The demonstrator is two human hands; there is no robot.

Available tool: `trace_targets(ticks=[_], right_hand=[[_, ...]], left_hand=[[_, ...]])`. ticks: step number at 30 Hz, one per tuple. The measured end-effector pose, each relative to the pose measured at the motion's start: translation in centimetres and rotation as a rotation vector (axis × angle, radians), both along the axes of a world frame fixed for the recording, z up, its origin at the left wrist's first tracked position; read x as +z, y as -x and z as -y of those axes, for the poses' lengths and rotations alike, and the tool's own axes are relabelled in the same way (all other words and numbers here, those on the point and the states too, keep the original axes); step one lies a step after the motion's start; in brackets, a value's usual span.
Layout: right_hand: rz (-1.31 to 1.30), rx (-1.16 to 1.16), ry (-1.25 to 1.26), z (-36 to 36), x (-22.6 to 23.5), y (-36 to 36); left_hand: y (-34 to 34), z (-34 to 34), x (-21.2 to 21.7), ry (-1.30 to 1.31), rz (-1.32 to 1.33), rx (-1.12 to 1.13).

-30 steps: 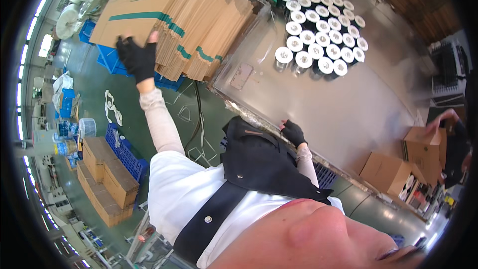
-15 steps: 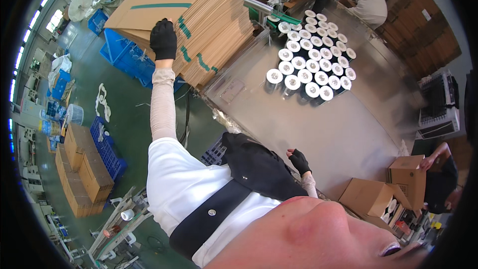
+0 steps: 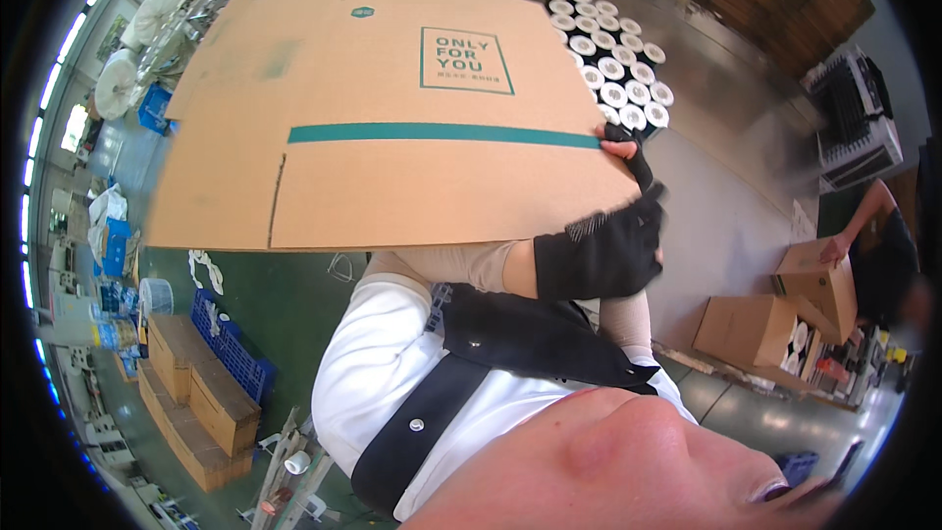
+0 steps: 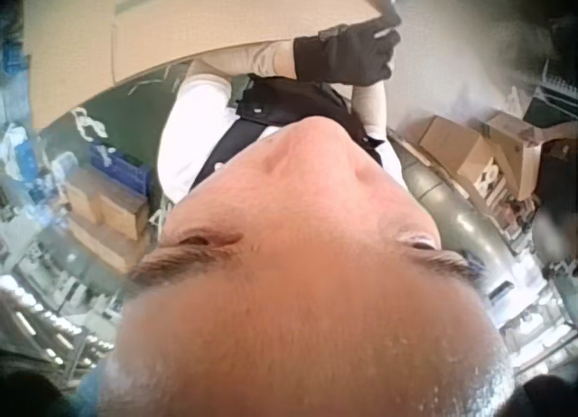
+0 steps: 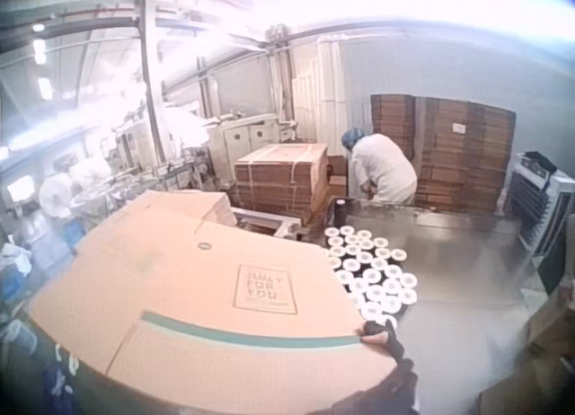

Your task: The person assembles flat cardboard boxes and packs them with cylindrical cans from a nearby table. They arrange the cans in rows inside the box, close the flaps, and place the finished box on a stack.

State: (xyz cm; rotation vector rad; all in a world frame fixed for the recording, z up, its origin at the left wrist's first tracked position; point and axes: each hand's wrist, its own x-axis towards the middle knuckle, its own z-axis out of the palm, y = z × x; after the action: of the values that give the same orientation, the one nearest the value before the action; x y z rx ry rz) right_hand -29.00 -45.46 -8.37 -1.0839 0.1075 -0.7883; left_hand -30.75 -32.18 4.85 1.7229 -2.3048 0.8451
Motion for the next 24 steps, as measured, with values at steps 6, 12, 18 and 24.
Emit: trace_targets(ticks=[6,12,18,24], right_hand=[[-0.593,-0.935,1.039,8.6,-12.4,10.1],[-0.717,-0.804,0.389,7.7,-14.2,30.7],[-0.416,-0.561,-0.056,10.6,-14.7,36.9],[-0.232,-0.824,-0.205,8.0,-7.3,29.2]], left_hand=[[-2.7,-2.2,-7.2,-0.420,-0.905,-0.176],[-9.3,-10.1,-23.9,0.391,-1.191,0.573],[-16.3,-17.5,-27.5,1.075,-2.015,0.723],[-16.4,-11.2,-20.3,0.835,-2.294,0.154]])
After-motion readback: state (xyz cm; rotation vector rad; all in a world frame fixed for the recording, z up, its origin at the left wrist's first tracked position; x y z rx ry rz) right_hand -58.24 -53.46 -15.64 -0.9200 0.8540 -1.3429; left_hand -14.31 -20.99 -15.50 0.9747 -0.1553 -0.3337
